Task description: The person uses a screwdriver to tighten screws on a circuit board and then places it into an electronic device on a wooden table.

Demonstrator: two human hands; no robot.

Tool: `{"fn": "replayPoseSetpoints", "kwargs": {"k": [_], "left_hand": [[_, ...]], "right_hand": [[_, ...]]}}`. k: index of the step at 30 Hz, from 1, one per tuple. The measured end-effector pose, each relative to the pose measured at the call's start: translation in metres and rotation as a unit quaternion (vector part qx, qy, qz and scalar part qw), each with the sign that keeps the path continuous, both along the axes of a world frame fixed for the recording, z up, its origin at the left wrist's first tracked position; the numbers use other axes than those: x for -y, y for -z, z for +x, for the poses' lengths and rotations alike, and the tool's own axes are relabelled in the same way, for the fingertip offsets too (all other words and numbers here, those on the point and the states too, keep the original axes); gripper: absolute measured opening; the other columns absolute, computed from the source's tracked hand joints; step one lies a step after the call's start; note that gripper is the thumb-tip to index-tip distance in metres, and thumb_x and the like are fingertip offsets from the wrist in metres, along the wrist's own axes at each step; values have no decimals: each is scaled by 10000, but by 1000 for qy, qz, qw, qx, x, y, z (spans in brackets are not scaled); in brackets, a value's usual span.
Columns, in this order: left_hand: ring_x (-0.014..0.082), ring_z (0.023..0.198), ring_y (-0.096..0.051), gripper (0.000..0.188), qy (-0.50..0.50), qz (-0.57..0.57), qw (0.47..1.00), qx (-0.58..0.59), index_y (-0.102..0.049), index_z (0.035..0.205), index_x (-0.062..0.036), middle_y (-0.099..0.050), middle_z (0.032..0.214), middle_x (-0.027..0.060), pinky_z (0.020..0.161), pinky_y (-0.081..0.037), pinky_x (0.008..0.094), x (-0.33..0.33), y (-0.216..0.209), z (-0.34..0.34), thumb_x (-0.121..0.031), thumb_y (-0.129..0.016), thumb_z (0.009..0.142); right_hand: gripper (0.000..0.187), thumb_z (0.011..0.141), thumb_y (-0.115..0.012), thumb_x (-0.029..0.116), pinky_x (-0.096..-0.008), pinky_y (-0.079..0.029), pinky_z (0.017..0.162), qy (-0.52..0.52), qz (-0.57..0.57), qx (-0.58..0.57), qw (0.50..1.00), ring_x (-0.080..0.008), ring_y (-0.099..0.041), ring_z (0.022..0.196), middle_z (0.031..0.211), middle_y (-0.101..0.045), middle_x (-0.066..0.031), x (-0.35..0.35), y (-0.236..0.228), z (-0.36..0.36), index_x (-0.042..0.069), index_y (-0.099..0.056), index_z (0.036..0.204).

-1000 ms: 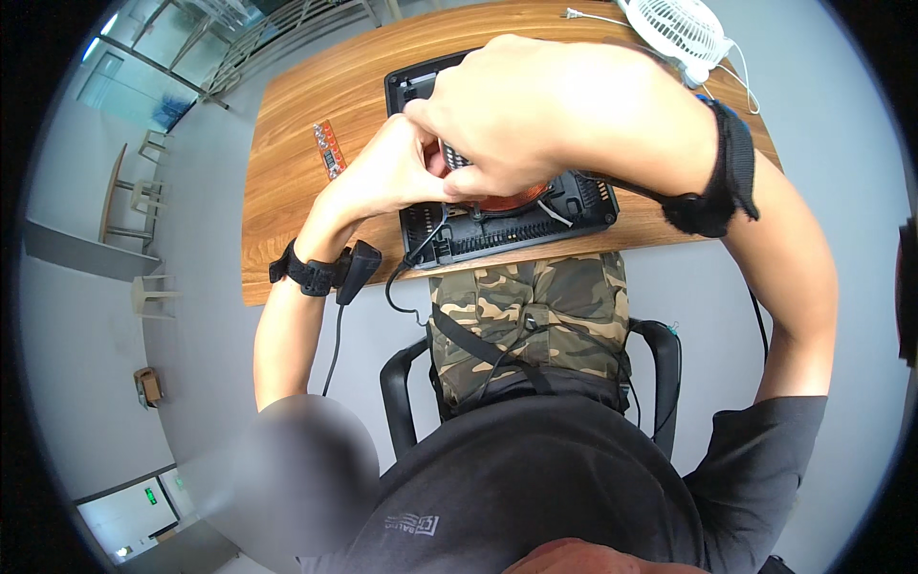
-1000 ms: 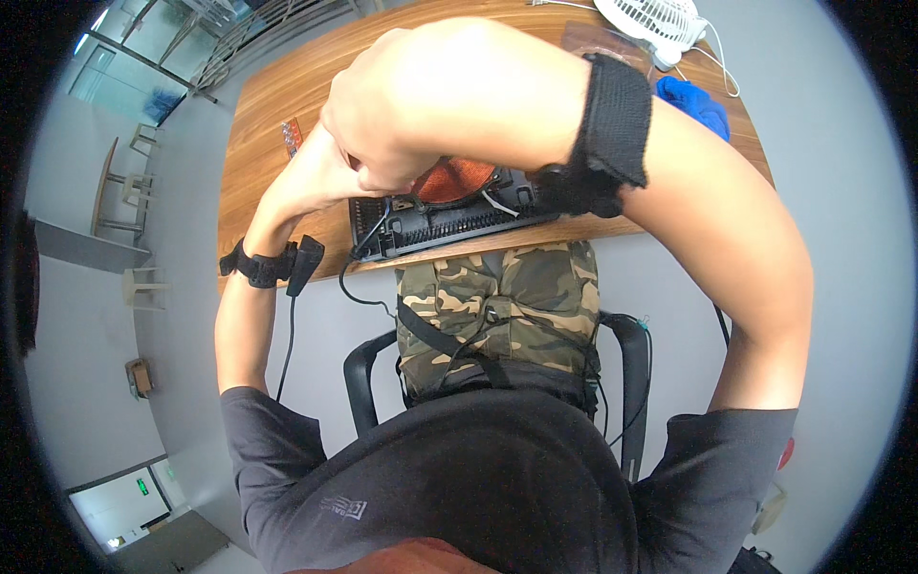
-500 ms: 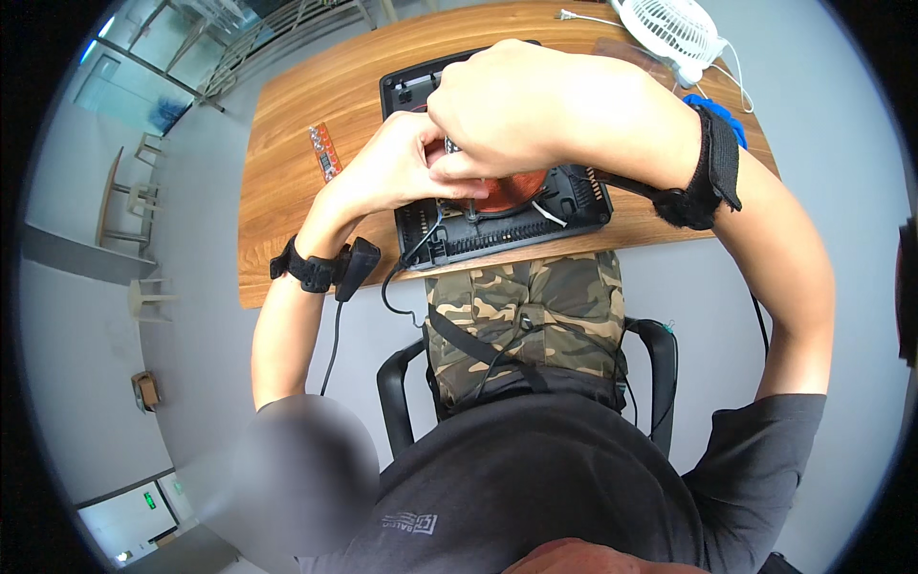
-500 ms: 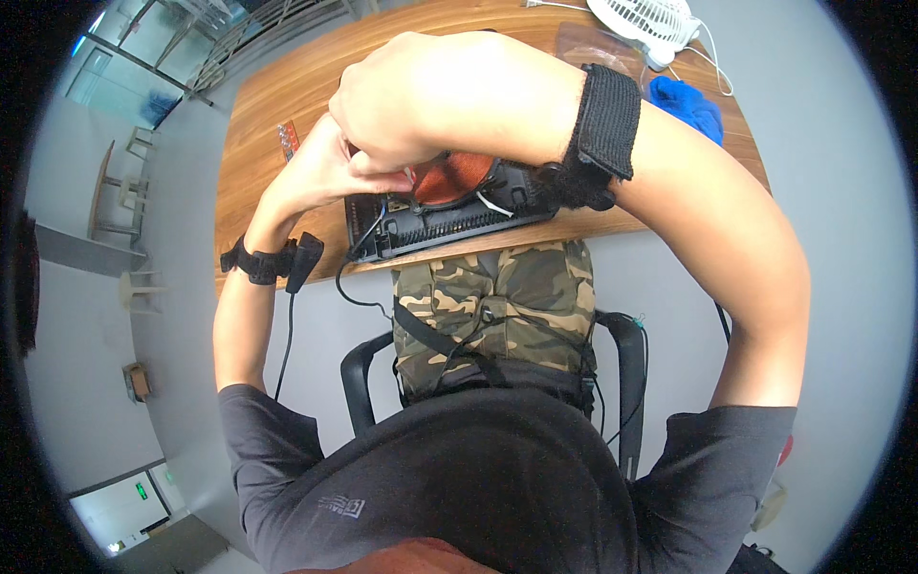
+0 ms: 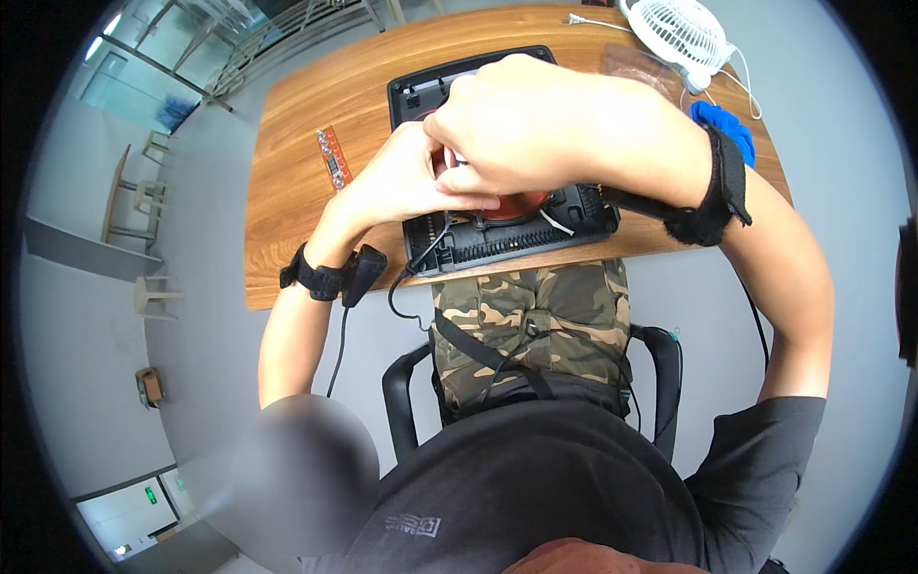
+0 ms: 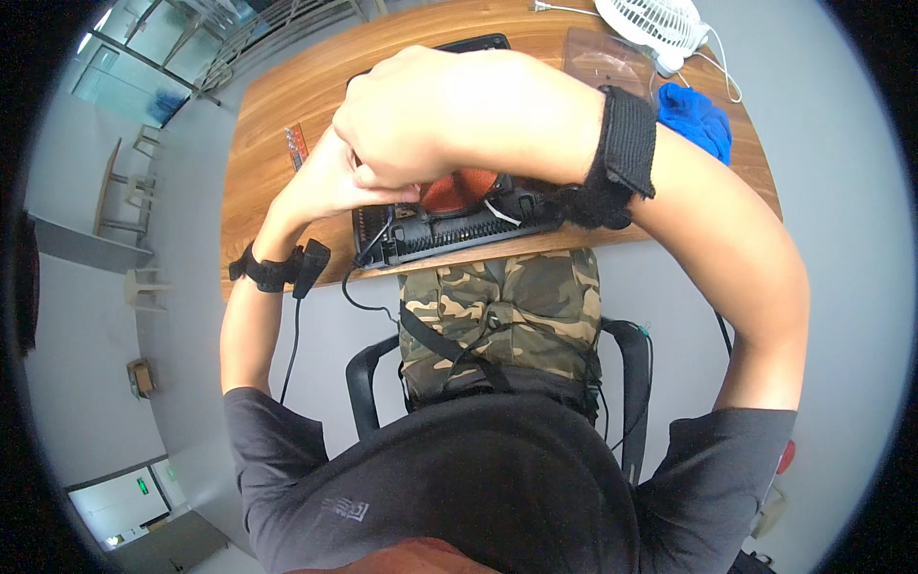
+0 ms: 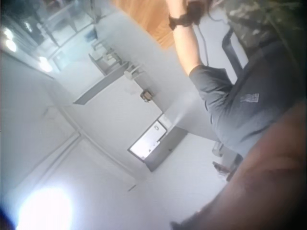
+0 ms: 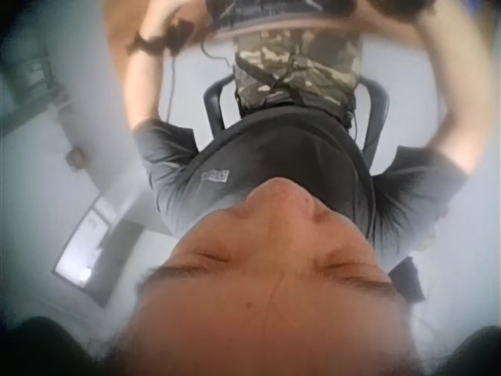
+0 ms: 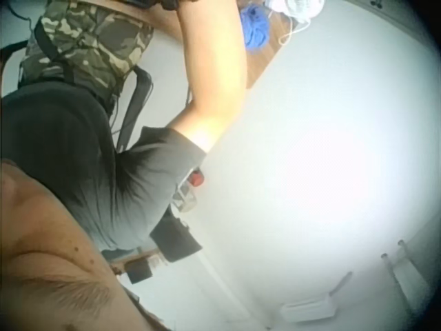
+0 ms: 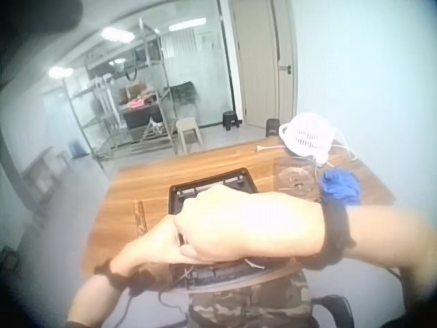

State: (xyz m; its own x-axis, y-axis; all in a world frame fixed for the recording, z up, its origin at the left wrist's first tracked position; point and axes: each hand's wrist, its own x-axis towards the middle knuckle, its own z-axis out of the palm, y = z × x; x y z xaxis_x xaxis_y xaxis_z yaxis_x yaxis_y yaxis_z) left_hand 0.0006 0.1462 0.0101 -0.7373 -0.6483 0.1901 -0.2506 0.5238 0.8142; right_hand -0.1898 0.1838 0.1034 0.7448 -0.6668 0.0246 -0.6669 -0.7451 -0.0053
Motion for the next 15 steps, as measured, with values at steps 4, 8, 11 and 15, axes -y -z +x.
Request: {"fn": "replayPoseSetpoints", "kwargs": {"k": [4, 8, 11, 15], "left_hand": [[129, 745, -634, 561, -12, -37, 999, 10, -714, 979, 24, -742, 853, 78, 707, -535, 299, 3, -4, 1, -364, -975, 669], [95, 665, -565, 550, -23, -32, 999, 5, -723, 972, -4, -662, 721, 21, 626, -473, 275, 9, 4, 2, -366, -985, 650], [61, 603, -470, 514, -33, -9, 999, 10, -714, 925, -31, -547, 636, -36, 546, -364, 261, 14, 11, 6, -364, -988, 644], [39, 579, -419, 473, -14, 10, 999, 33, -669, 836, -41, -492, 598, -64, 515, -308, 257, 10, 4, 6, -351, -981, 660]], "right_hand": [[314, 926, -652, 355, -395, -596, 655, 25, 33, -34, 999, -307, -729, 680, 756, -723, -162, 1, -11, 6, 67, -774, 961], [261, 920, -661, 304, -416, -596, 712, 11, 43, -25, 999, -326, -728, 743, 798, -727, -157, -1, -17, 0, 82, -736, 1035], [267, 913, -677, 260, -448, -583, 796, -24, 43, 4, 999, -348, -725, 839, 849, -729, -161, 2, -10, -9, 91, -664, 1119], [288, 913, -683, 277, -434, -591, 777, -20, 38, 2, 999, -338, -733, 819, 849, -737, -166, 1, -2, -8, 72, -697, 1115]]}}
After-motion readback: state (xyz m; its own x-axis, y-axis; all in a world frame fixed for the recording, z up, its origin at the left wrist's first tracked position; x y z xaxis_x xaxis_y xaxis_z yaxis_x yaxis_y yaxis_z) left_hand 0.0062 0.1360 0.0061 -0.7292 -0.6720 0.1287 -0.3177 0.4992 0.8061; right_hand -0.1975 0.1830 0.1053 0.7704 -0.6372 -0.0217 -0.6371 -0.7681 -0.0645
